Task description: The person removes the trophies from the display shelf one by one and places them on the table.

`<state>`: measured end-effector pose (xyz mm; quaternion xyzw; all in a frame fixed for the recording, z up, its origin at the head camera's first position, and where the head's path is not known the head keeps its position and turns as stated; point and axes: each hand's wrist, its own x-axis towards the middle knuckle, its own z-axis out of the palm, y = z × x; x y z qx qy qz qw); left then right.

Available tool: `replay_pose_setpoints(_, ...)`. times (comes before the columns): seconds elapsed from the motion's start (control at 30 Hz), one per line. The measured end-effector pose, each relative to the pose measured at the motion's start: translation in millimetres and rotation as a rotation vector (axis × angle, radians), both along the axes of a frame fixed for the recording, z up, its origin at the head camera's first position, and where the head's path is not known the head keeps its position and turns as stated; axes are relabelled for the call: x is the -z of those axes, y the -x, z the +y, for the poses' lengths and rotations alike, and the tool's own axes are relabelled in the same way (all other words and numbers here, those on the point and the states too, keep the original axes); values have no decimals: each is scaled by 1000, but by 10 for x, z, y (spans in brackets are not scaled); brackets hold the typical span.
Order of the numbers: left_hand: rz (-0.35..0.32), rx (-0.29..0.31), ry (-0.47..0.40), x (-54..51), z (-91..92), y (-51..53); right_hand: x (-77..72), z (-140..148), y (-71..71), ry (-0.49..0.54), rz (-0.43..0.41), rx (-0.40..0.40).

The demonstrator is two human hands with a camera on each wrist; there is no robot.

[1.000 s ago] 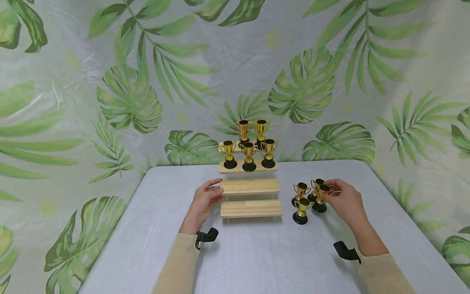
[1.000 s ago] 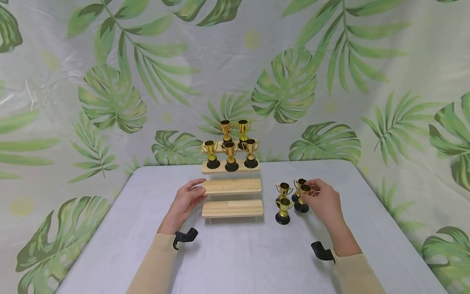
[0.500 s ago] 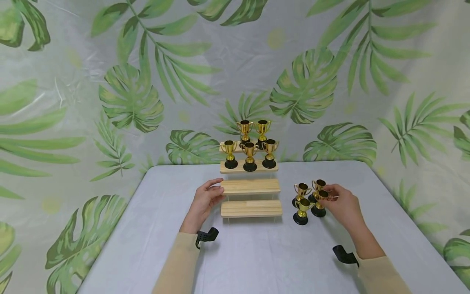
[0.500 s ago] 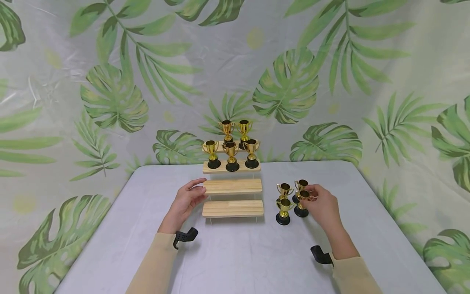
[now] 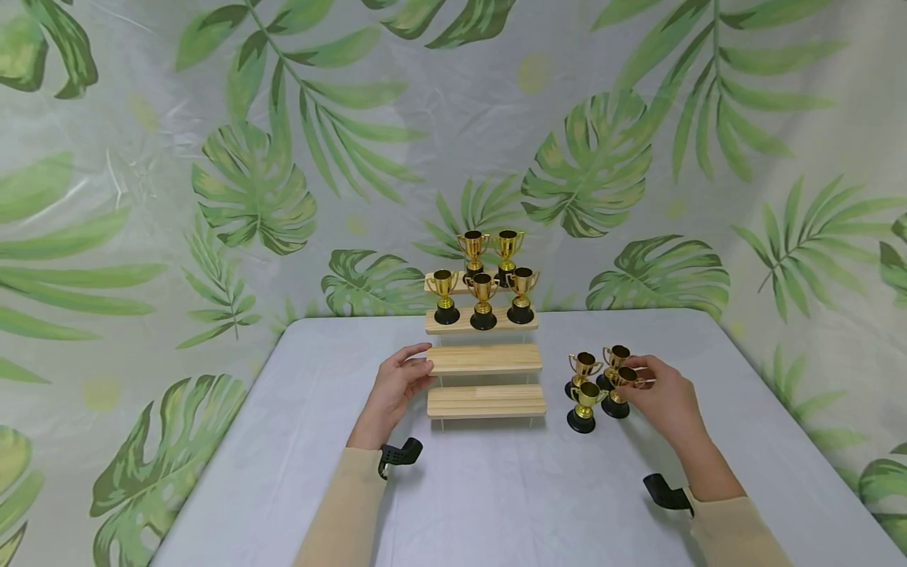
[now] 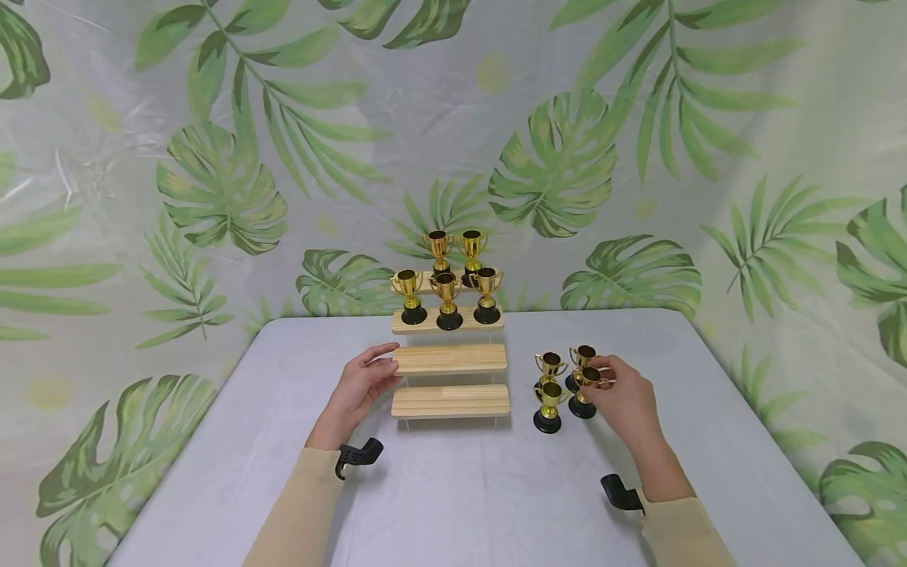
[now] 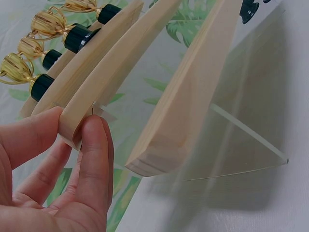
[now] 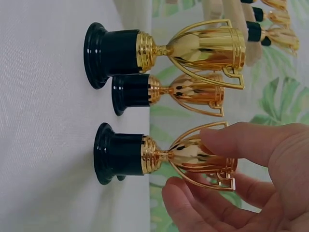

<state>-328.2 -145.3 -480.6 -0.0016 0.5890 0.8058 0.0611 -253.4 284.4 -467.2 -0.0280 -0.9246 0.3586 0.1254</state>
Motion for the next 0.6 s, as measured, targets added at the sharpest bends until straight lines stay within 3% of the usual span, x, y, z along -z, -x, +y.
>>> replay_pose_setpoints(0.6,7,21,5,16,-10,18,-146,41,-50,-36,32,27)
